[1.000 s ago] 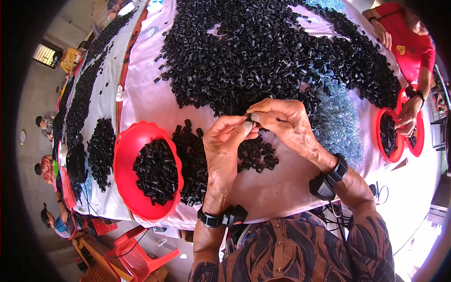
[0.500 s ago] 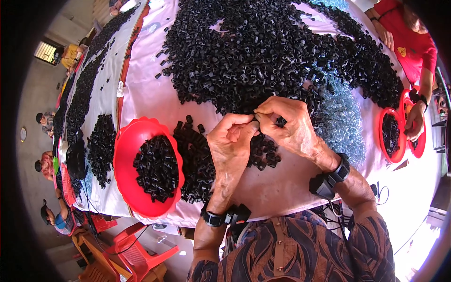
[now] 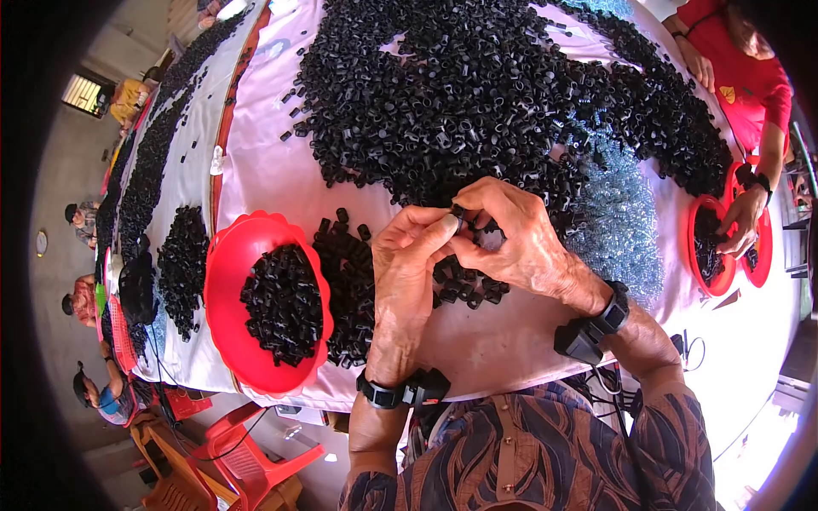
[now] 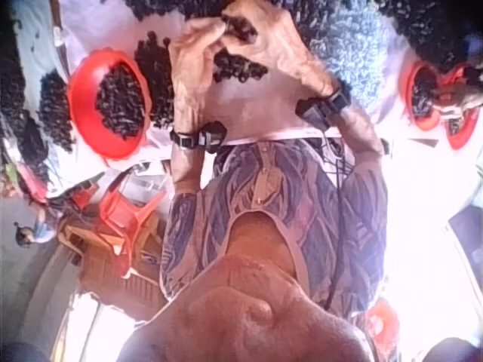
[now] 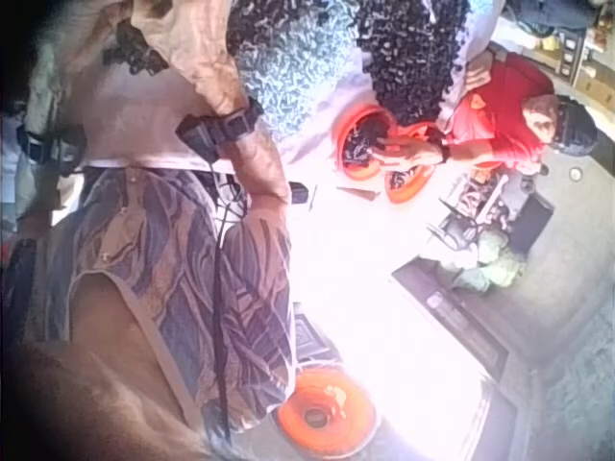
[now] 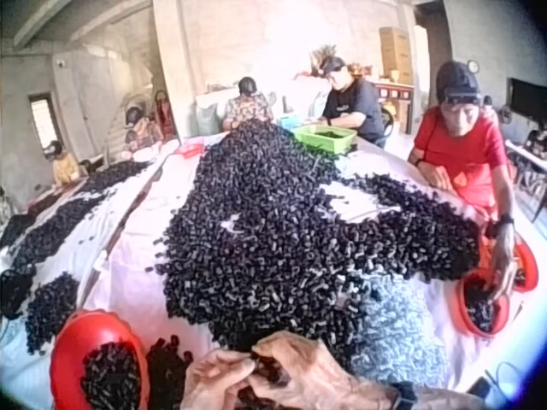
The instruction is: Sorting and inspecting small black plastic components at a manufacturing table.
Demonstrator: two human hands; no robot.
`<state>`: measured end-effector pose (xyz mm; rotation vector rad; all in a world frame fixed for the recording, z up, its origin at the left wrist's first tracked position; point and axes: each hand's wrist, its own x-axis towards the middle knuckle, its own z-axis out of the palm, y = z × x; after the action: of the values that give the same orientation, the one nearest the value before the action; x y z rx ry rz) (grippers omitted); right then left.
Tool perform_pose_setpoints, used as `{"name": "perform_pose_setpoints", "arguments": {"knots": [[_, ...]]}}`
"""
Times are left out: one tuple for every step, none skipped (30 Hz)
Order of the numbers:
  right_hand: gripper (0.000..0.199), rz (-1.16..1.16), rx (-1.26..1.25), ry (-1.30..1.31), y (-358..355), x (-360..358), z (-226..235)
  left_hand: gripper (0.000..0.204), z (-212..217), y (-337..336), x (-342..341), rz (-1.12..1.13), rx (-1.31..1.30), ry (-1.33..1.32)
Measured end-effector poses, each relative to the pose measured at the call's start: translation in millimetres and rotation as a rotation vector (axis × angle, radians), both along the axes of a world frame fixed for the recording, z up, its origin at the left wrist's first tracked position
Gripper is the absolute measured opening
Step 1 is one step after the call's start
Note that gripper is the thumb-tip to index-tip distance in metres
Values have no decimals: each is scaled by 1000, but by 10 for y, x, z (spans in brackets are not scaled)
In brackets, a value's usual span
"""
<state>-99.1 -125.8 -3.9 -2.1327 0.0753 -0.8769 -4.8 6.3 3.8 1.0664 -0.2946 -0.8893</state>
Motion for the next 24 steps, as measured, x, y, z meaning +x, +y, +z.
{"name": "perform_pose_setpoints", "arguments": {"knots": [[35,-20,-49,-20,5,-2,3,9,4,6,-4,-6,12,-1],[32,-42,-100,-40,3,-9,8,8,9,3,-10,-14,22,-2],[32,-46,-103,-37,4,-12,11,8,16,2,-12,-18,19,1],[29,-49,-109,-87,9,-10,16,8,21,4,-10,-33,28,-11],[27,-60,-119,-132,-6,-30,24,7,15,-19,-23,-56,32,-19],[27,-73,-129,-122,-9,-30,32,7,-7,-27,-44,-39,2,-1],[27,-28,-181,-166,3,-7,37,7,-13,0,-21,-40,5,-3],[28,7,-237,-201,-11,-12,43,7,-23,9,3,-51,4,-1],[27,14,-228,-198,-2,-6,49,9,4,28,13,-73,-7,-2],[27,15,-229,-191,7,-8,33,9,8,37,12,-61,-26,-17],[26,12,-238,-188,18,-9,30,11,4,59,20,-55,-16,-6],[25,2,-251,-181,-3,-25,22,12,-10,32,16,-57,-10,6],[21,-16,-263,-201,-27,-30,5,14,15,-24,-13,-44,-20,0],[19,-31,-272,-226,-46,-34,-1,15,44,-64,-35,-29,-25,-11],[19,-31,-289,-216,-20,-29,40,17,26,-5,13,-49,-11,-35],[23,1,-281,-174,-24,-41,50,16,39,38,27,-59,-16,-30],[22,-4,-296,-168,-38,-51,50,16,31,41,42,-69,-13,-26],[21,-8,-311,-162,-43,-52,49,15,28,32,43,-78,-10,-23],[19,-22,-300,-189,-45,-41,38,14,37,12,19,-72,-15,-38],[19,-1,-302,-176,-63,-51,41,14,14,13,22,-92,-22,-39],[20,-1,-307,-122,-82,-62,59,12,-26,24,47,-98,-24,-41],[21,-1,-311,-70,-99,-72,78,11,-42,6,50,-104,-27,-43],[22,-7,-308,-45,-97,-75,59,10,-17,-16,28,-91,-27,-61],[22,-22,-313,-46,-98,-63,26,10,-14,-35,8,-105,-31,-65]]}}
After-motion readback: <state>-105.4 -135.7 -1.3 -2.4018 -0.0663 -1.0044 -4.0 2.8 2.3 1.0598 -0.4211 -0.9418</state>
